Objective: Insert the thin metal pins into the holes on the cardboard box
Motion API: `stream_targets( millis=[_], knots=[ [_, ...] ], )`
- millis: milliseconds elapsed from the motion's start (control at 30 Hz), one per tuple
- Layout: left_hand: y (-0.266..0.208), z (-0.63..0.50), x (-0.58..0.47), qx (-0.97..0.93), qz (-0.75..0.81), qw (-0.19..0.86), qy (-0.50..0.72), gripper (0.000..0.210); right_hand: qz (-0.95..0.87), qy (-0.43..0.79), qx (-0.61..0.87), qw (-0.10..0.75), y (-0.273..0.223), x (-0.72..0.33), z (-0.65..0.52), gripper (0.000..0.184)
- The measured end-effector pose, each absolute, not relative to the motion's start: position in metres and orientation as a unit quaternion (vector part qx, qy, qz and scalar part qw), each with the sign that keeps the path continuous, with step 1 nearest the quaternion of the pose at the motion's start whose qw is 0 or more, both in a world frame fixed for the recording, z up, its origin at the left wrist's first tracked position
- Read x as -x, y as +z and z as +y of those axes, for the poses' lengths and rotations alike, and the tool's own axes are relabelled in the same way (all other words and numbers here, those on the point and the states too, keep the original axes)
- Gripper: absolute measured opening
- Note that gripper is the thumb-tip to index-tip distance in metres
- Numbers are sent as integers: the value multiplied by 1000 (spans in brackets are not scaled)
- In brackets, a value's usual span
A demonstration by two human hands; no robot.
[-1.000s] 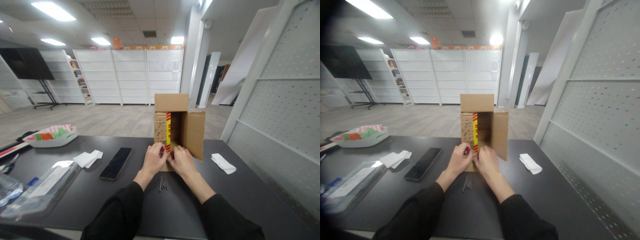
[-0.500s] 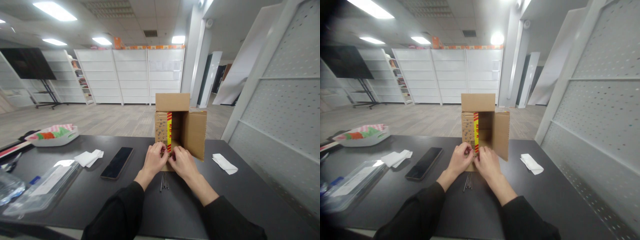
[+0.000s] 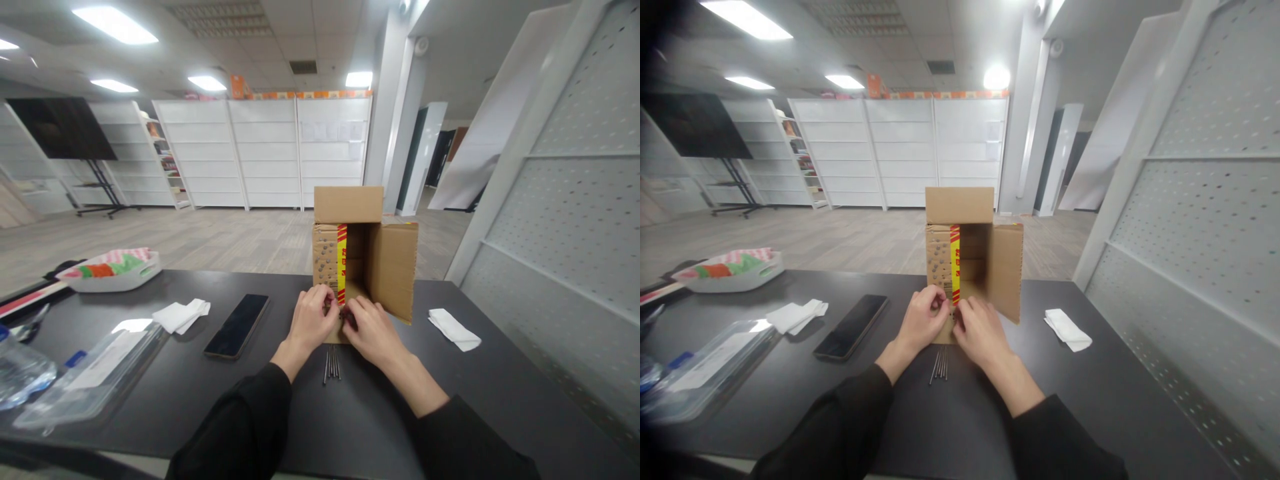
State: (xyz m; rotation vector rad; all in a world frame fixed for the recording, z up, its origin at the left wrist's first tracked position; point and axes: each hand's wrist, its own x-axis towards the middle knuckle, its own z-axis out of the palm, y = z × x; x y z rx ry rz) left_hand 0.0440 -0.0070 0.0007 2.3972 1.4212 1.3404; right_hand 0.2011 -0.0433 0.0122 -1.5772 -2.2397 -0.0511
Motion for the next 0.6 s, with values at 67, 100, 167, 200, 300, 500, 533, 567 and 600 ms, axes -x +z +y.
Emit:
stream_targets(
  millis=[67, 100, 167, 200, 300, 500, 533, 567, 600],
  knots=[
    [0, -7, -44, -776, 459, 25, 432, 7, -804, -11, 562, 194, 11, -203, -43, 13],
    [0, -7, -43, -776, 459, 26, 432, 7, -804, -8, 562, 193, 11, -204, -43, 15],
    [0, -7, -43, -776, 457, 27, 434, 7, -805, -5, 561, 196, 9, -205, -42, 18],
    [0, -7, -43, -776, 456, 28, 435, 7, -805, -4, 560, 198, 8, -206, -42, 18],
    [0, -7, -43, -775, 457, 27, 435, 7, -807, 1, 556, 200, 5, -207, -39, 17],
    [-1, -6, -42, -775, 456, 21, 437, 7, -810, 11, 546, 214, 3, -209, -37, 20],
    [-1, -6, -42, -775, 456, 21, 438, 6, -810, 10, 544, 219, 3, -209, -37, 20],
    [-2, -6, -42, -774, 456, 21, 439, 6, -810, 9, 542, 223, 4, -209, -37, 20],
    [-2, -5, -42, -774, 456, 22, 439, 6, -811, 7, 539, 227, 4, -209, -37, 20]
  ],
)
